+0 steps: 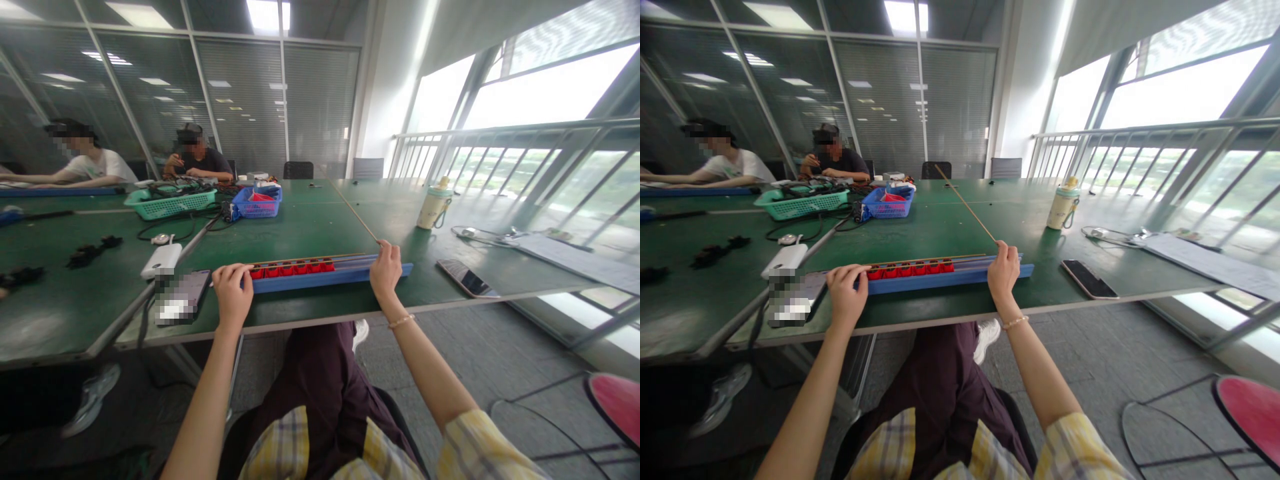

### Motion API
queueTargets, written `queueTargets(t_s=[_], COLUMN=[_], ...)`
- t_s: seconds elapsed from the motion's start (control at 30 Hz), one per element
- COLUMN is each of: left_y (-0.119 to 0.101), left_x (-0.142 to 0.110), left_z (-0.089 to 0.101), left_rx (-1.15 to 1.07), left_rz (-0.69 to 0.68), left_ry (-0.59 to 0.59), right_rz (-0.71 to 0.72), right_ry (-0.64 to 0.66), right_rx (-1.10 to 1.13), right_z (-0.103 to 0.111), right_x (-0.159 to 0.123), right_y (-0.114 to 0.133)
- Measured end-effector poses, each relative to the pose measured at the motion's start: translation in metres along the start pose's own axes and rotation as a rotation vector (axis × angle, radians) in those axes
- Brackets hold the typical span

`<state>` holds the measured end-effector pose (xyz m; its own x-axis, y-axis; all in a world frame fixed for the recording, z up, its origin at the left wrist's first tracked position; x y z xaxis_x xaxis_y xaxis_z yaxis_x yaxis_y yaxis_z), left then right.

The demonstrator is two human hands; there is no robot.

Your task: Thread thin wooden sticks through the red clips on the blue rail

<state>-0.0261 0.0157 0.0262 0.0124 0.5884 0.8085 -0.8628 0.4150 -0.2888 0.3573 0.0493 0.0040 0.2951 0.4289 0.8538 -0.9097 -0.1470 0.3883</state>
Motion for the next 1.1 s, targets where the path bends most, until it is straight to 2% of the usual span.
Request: queueTargets(t_s=[0.1,0.23,0.4,0.67,0.93,1.1], left_y=[-0.001,-0.001,-0.001,-0.002,0.000,0.000], left_x=[0.000,0.000,0.000,0.000,-0.002,-0.002], left_z=[0.000,0.000,-0.001,-0.002,-0.004,-0.004], left_rx=[0.014,0.017,0.002,0.032,0.060,0.078], left_rz=[0.007,0.005,0.023,0.024,0.010,0.016], left_ry=[0.007,0.010,0.014,0.026,0.023,0.033], right_rz=[0.110,0.261,0.367,0.408,0.455,0.449], right_ry=[0.015,0.119,0.189,0.254,0.230,0.264], right_rx=[0.006,0.054,0.116,0.152,0.174,0.155], right_z=[0.001,0.002,0.004,0.003,0.004,0.003], right_x=[0.000,-0.001,-0.002,-0.001,-0.001,-0.001], right_y=[0.003,0.012,0.019,0.023,0.025,0.024])
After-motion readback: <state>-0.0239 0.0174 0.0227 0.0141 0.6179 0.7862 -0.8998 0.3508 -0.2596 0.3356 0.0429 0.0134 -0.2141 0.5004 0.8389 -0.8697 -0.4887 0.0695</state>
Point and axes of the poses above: each hand's wrist, its own x-axis towards the middle knuckle, its own z-axis out of the back of the hand, y = z × x, the point moved 2 cm from there along x, towards the middle knuckle, and after that the axes turned 6 degrees about y, right-handed, at the moved point
